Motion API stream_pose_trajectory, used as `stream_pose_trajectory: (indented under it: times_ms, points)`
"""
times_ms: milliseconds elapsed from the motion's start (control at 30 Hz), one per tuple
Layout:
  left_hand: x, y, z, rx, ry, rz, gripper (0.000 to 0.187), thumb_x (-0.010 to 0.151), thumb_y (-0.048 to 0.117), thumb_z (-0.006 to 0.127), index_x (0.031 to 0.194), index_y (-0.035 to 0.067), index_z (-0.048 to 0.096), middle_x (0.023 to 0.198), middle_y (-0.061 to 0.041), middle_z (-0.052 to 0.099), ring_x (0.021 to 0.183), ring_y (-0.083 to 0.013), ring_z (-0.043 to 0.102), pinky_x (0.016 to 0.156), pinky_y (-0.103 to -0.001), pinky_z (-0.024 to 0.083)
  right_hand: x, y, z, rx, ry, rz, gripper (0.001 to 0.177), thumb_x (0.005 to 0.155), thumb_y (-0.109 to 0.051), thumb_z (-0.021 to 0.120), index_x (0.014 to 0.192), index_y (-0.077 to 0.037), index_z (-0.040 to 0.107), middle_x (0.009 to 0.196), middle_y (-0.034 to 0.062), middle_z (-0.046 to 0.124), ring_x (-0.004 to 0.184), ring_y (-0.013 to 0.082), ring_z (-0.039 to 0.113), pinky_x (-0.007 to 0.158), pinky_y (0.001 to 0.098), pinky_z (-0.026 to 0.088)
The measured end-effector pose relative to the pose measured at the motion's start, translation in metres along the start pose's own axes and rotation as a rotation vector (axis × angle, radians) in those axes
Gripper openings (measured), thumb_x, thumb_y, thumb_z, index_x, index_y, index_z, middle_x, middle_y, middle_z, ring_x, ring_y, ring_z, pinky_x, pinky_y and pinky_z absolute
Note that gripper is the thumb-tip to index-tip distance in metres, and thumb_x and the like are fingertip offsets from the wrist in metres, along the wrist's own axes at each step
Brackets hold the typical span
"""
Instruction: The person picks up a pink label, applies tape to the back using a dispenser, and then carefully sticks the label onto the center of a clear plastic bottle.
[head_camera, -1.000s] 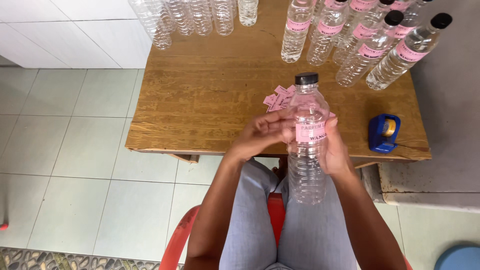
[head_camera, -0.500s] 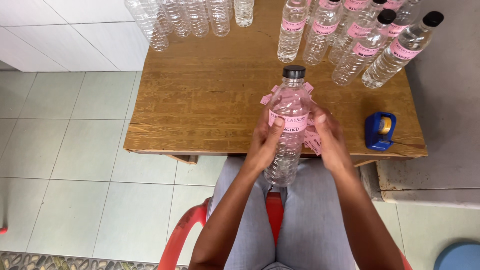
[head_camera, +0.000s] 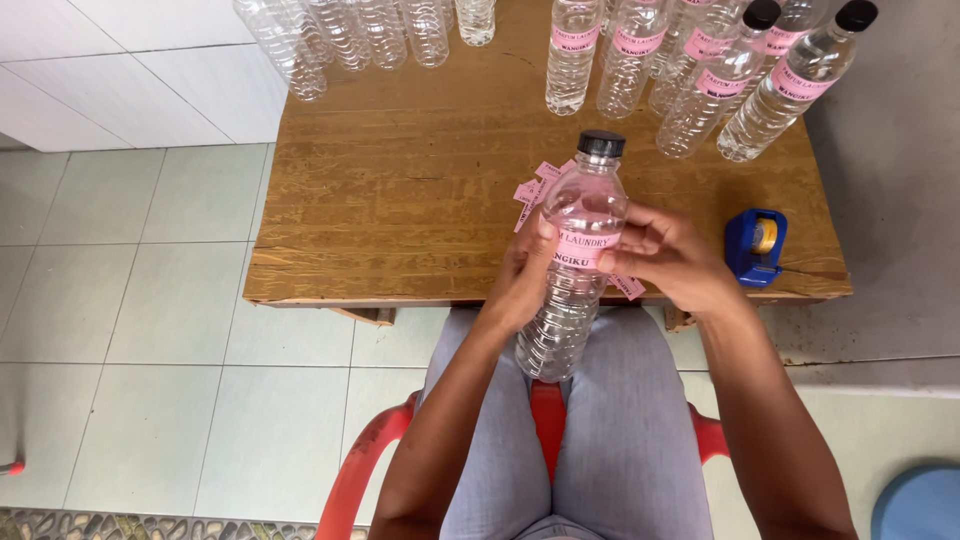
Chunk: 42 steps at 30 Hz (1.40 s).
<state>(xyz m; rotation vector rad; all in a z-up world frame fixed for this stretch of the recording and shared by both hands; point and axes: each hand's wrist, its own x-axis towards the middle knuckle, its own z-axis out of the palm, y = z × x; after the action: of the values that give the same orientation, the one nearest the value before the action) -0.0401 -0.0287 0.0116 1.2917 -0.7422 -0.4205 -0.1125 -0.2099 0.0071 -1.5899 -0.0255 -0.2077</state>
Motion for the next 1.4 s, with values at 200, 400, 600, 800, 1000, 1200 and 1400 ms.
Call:
stream_pose_trajectory:
  times_ms: [200, 400, 600, 800, 1000, 1200, 1400]
  points:
    - [-0.001, 0.026, 0.014, 0.123, 0.077, 0.028, 0.055, 0.108, 0.039, 0.038, 0.156, 0.012, 0.037, 0.146, -0.03, 0.051, 0.142, -0.0496, 0.041, 0.122, -0.06, 0.027, 0.009, -0.027, 0.027, -0.013, 0.037, -0.11, 0.069, 0.072, -0.006, 0.088, 0.132, 0.004, 0.058, 0.121, 0.0247, 0.065, 0.112, 0.041, 0.068, 0.095, 0.0531, 0.057]
    - [0.001, 0.024, 0.0, 0.186, 0.052, 0.051, 0.053, 0.105, 0.039, 0.048, 0.152, 0.013, 0.044, 0.145, -0.023, 0.056, 0.143, -0.0395, 0.046, 0.121, -0.053, 0.032, 0.006, -0.008, 0.013, 0.039, 0.065, -0.046, 0.067, 0.066, -0.005, 0.091, 0.127, 0.004, 0.064, 0.116, 0.0192, 0.07, 0.11, 0.0315, 0.069, 0.095, 0.0445, 0.057]
    - [-0.005, 0.007, 0.008, 0.046, 0.001, -0.054, 0.053, 0.11, 0.044, 0.032, 0.153, 0.015, 0.044, 0.152, -0.017, 0.05, 0.147, -0.0332, 0.039, 0.122, -0.051, 0.028, -0.006, -0.013, 0.001, 0.094, 0.017, 0.068, 0.059, 0.07, 0.0, 0.087, 0.125, 0.006, 0.068, 0.116, 0.0176, 0.074, 0.112, 0.0269, 0.068, 0.088, 0.0443, 0.061]
    - [0.0, 0.01, 0.01, 0.079, 0.005, 0.07, 0.055, 0.11, 0.043, 0.036, 0.154, 0.01, 0.041, 0.152, -0.025, 0.047, 0.147, -0.0406, 0.037, 0.122, -0.057, 0.026, 0.002, -0.015, -0.013, 0.12, -0.024, 0.115, 0.048, 0.089, -0.028, 0.073, 0.127, 0.001, 0.067, 0.099, 0.0075, 0.07, 0.093, 0.0161, 0.07, 0.075, 0.0309, 0.058]
    - [-0.005, 0.024, 0.005, 0.105, -0.036, -0.023, 0.059, 0.11, 0.042, 0.029, 0.155, 0.005, 0.038, 0.155, -0.025, 0.043, 0.148, -0.0374, 0.033, 0.124, -0.052, 0.024, 0.008, -0.021, 0.006, 0.022, -0.009, 0.022, 0.039, 0.083, -0.008, 0.08, 0.119, 0.004, 0.069, 0.101, 0.0172, 0.073, 0.091, 0.0286, 0.074, 0.088, 0.0482, 0.059]
    - [-0.01, -0.02, 0.007, -0.546, -0.005, -0.332, 0.081, 0.104, 0.07, 0.028, 0.125, 0.0, 0.064, 0.102, -0.026, 0.073, 0.091, -0.0331, 0.074, 0.079, -0.042, 0.064, 0.003, 0.008, -0.023, 0.075, -0.013, 0.135, 0.029, 0.086, -0.009, 0.078, 0.11, 0.006, 0.073, 0.098, 0.0191, 0.077, 0.092, 0.027, 0.075, 0.082, 0.046, 0.062]
    - [-0.005, 0.043, 0.014, 0.069, -0.027, -0.238, 0.073, 0.106, 0.053, 0.024, 0.155, 0.0, 0.032, 0.153, -0.035, 0.037, 0.144, -0.0493, 0.033, 0.122, -0.057, 0.022, 0.002, -0.024, 0.011, 0.161, 0.004, 0.064, 0.049, 0.082, -0.018, 0.08, 0.123, 0.005, 0.066, 0.107, 0.0216, 0.072, 0.099, 0.0347, 0.074, 0.089, 0.0562, 0.06]
